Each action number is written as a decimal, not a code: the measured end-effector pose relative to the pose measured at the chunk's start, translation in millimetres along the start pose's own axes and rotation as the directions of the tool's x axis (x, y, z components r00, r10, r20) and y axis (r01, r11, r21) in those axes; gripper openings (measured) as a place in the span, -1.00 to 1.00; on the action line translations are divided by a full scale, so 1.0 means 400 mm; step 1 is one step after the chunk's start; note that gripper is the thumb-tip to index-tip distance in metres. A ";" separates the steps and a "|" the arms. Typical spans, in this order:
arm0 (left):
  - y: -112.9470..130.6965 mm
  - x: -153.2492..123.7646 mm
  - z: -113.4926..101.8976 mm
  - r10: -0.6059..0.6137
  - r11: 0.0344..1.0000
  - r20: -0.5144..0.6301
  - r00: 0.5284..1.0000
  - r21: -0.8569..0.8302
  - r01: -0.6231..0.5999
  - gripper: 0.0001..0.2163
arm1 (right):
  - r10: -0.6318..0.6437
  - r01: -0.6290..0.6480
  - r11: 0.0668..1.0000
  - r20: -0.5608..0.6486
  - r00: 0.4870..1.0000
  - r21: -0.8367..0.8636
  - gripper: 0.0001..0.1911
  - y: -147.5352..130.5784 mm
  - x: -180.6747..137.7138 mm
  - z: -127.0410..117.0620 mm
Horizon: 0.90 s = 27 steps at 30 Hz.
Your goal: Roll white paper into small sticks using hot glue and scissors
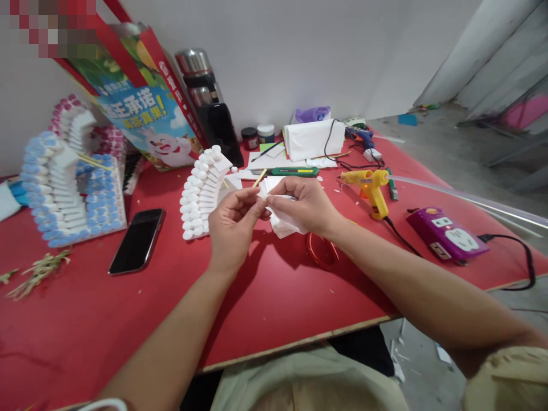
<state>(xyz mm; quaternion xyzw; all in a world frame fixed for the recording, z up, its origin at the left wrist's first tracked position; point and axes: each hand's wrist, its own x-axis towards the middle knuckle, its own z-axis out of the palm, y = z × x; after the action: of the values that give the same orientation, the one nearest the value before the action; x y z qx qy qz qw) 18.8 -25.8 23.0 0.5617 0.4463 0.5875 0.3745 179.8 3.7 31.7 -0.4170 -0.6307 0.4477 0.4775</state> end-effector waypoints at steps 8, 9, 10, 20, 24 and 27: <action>0.007 -0.004 -0.003 0.133 0.983 0.050 0.990 0.121 -0.138 -0.85 | -0.025 0.017 0.993 0.067 0.997 0.119 -0.80 -0.009 -0.005 -0.004; 0.009 -0.004 -0.003 0.141 0.981 0.047 0.989 0.130 -0.146 -0.85 | 0.022 -0.034 0.988 0.081 0.996 0.151 -0.76 -0.012 -0.003 -0.008; 0.010 -0.004 -0.003 0.142 0.980 0.042 0.989 0.136 -0.146 -0.87 | 0.073 -0.092 0.978 0.107 0.992 0.188 -0.72 -0.015 0.000 -0.014; 0.014 0.006 -0.014 0.085 0.969 0.070 0.994 0.225 -0.099 -0.88 | 0.280 -0.769 0.477 0.756 0.592 0.426 -0.45 0.010 0.040 -0.056; 0.009 0.011 -0.020 0.098 0.968 0.077 0.992 0.223 -0.113 -0.89 | 0.185 -0.798 0.390 0.810 0.556 0.459 -0.50 0.011 0.024 -0.038; 0.006 0.013 -0.023 0.100 0.967 0.111 0.989 0.222 -0.122 -0.87 | 0.169 -0.798 0.329 0.801 0.575 0.504 -0.53 0.006 0.018 -0.035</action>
<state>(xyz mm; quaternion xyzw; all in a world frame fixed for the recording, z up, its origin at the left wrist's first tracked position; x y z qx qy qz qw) 9.5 -22.7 27.1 0.6534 0.4594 0.5239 0.2958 192.2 13.4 33.2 -0.1395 -0.2772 0.9283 0.2048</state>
